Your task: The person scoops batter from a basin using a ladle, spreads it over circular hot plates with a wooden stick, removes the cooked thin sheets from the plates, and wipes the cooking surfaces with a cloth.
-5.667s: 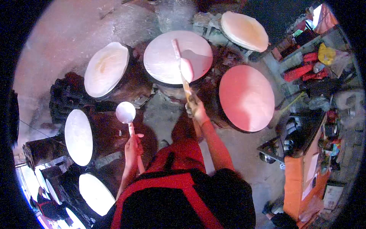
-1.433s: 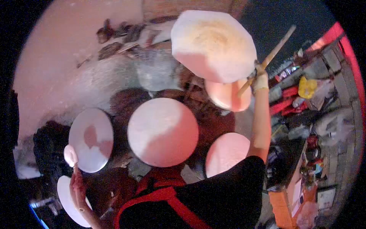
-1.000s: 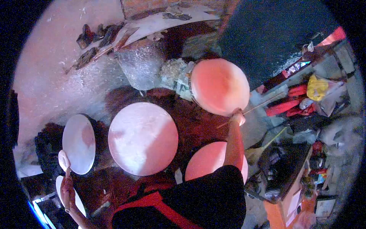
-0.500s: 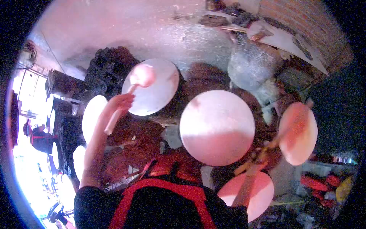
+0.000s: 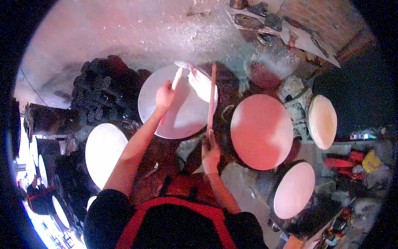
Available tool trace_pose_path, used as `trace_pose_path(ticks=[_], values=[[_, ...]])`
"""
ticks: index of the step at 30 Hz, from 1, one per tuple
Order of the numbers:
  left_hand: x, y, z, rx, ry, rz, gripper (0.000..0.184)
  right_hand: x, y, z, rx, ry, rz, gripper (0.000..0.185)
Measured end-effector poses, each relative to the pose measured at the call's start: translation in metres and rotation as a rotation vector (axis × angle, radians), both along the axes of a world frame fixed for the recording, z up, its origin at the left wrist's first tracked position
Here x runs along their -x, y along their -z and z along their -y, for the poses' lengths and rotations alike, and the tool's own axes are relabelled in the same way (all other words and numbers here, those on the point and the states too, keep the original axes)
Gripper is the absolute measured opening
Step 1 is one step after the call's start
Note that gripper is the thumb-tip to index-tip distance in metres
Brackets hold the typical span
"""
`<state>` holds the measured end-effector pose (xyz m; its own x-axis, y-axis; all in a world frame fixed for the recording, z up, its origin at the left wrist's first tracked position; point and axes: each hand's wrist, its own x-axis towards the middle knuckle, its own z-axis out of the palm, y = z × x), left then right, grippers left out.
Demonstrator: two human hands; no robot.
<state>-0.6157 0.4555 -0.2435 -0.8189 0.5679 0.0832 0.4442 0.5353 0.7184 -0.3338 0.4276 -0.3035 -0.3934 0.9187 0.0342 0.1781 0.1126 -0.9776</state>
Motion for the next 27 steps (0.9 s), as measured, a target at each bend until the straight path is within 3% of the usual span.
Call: trace_pose_path(ticks=[1,4,5,6,7,9,10,12,14,16,19,27], values=[[0.007,-0.001,0.005,-0.067,-0.013,0.028,0.024,0.012,-0.001,0.002,-0.111,-0.028,0.124,0.048],[0.023,-0.008,0.024,-0.281,-0.052,0.067,0.027,0.064,0.008,-0.005,0.141,-0.05,-0.118,0.047],[0.029,-0.013,0.036,-0.353,-0.054,0.053,0.028,0.082,0.03,-0.016,0.298,-0.056,-0.334,0.045],[0.031,-0.022,0.046,-0.425,-0.055,0.037,0.029,0.101,0.033,-0.025,0.305,-0.054,-0.338,0.043],[0.02,-0.061,0.065,-0.369,-0.076,0.093,0.027,0.119,0.027,-0.032,0.246,-0.045,-0.23,0.04],[0.011,-0.091,0.096,-0.542,-0.032,0.369,0.023,0.15,0.005,-0.043,0.22,-0.027,-0.07,0.035],[0.006,-0.096,0.111,-0.646,-0.015,0.469,0.023,0.157,-0.03,-0.04,0.369,-0.035,-0.048,0.034],[0.004,-0.078,0.14,-0.868,-0.009,0.7,0.024,0.151,-0.037,-0.05,0.599,-0.13,0.018,0.033],[-0.006,-0.067,0.181,-0.76,-0.045,0.854,0.018,0.124,-0.049,-0.05,0.736,-0.174,0.075,0.026],[-0.024,-0.072,0.217,-0.659,-0.185,1.091,0.02,0.086,-0.066,-0.019,0.64,-0.093,-0.205,0.034],[-0.049,-0.05,0.258,-0.657,-0.292,1.291,0.018,0.058,-0.053,0.009,0.599,0.122,-0.224,0.037],[-0.091,-0.06,0.298,-0.839,-0.359,1.583,0.021,0.133,-0.042,-0.013,0.542,-0.074,0.09,0.03]])
